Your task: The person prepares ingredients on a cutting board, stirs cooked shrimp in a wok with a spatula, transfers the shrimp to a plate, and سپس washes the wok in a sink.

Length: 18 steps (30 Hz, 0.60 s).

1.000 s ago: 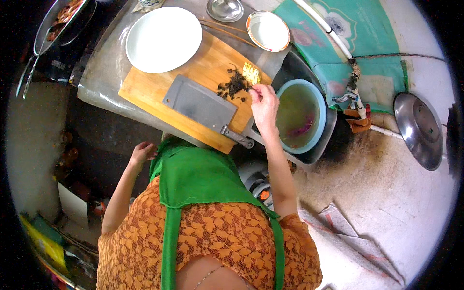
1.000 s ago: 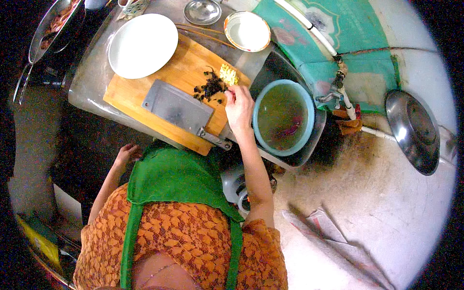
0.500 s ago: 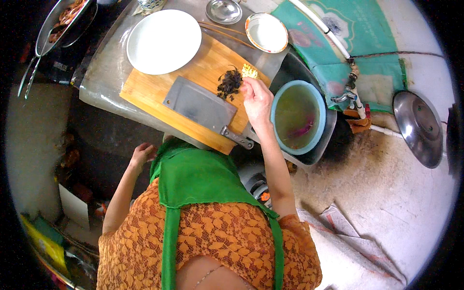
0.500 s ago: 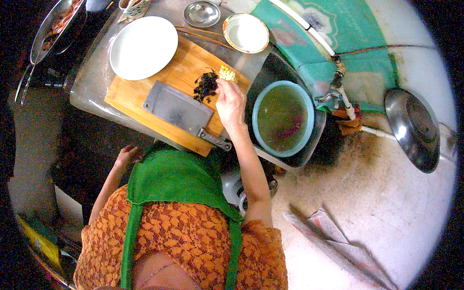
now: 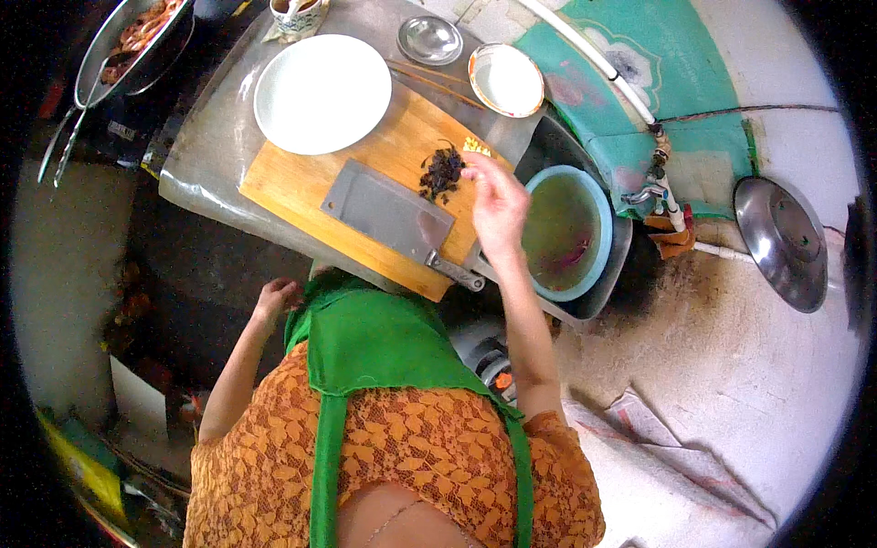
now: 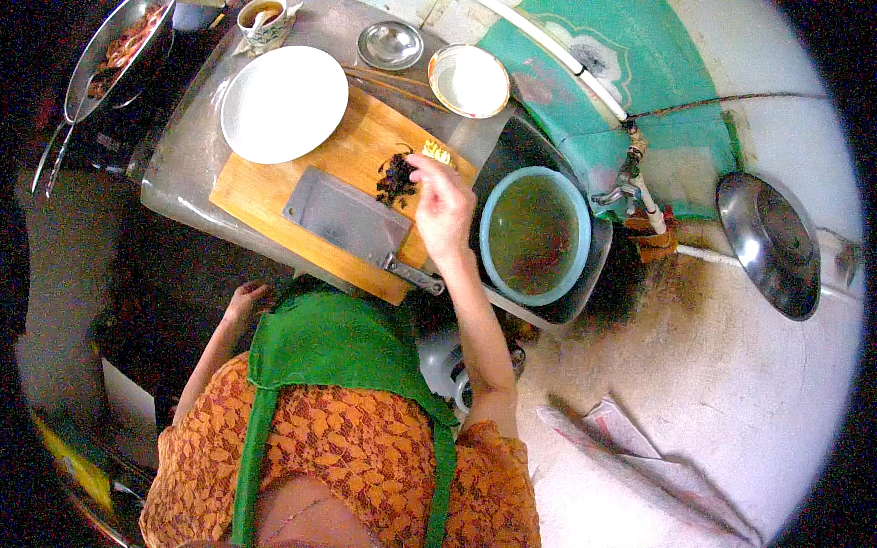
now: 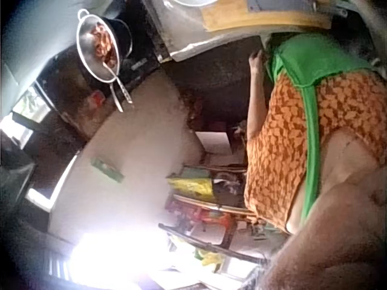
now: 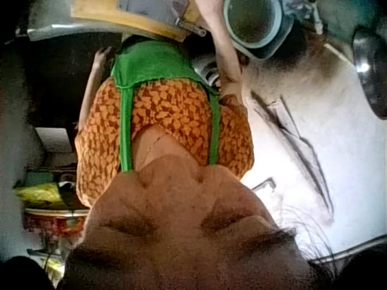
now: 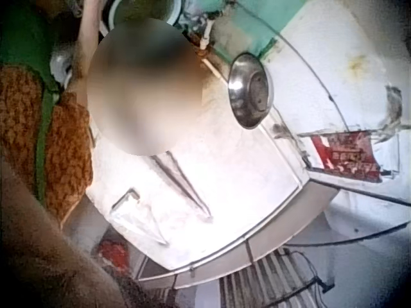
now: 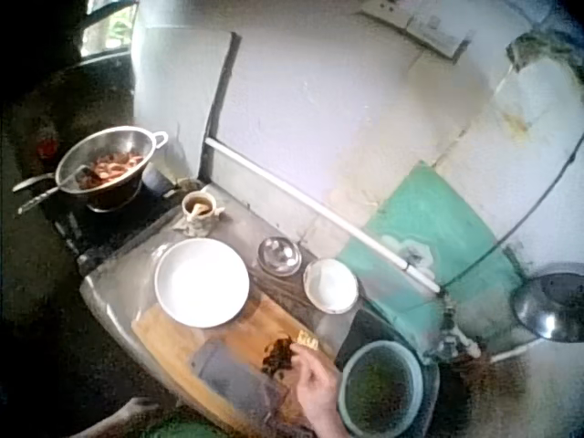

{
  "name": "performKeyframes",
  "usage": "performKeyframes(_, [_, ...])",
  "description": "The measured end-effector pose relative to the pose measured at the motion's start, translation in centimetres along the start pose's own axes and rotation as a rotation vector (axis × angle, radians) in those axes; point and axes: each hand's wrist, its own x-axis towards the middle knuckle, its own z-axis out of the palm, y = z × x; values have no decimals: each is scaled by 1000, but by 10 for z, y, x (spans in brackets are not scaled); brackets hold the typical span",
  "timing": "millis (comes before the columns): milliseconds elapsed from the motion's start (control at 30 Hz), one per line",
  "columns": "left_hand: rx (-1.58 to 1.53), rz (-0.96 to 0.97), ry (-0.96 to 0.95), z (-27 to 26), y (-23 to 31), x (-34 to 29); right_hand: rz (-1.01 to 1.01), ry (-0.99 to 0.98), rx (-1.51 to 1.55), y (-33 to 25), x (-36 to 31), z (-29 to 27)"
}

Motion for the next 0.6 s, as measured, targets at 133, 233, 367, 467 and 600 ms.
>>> performKeyframes(133, [49,60,-30,-14,-2,11,-81,184,-88,-43,20,-18])
performKeyframes(233, [54,84,-50,-27,2,13,-195,5,-315,-20,8,5])
performKeyframes(367, [97,2,-52,-35,32,7,291,121,328,12,-22,10])
performKeyframes(467, [74,34,-87,-58,21,27,367,94,715,-8,-13,-12])
performKeyframes(600, [110,58,-57,-40,41,19,460,90,909,-19,-9,-35])
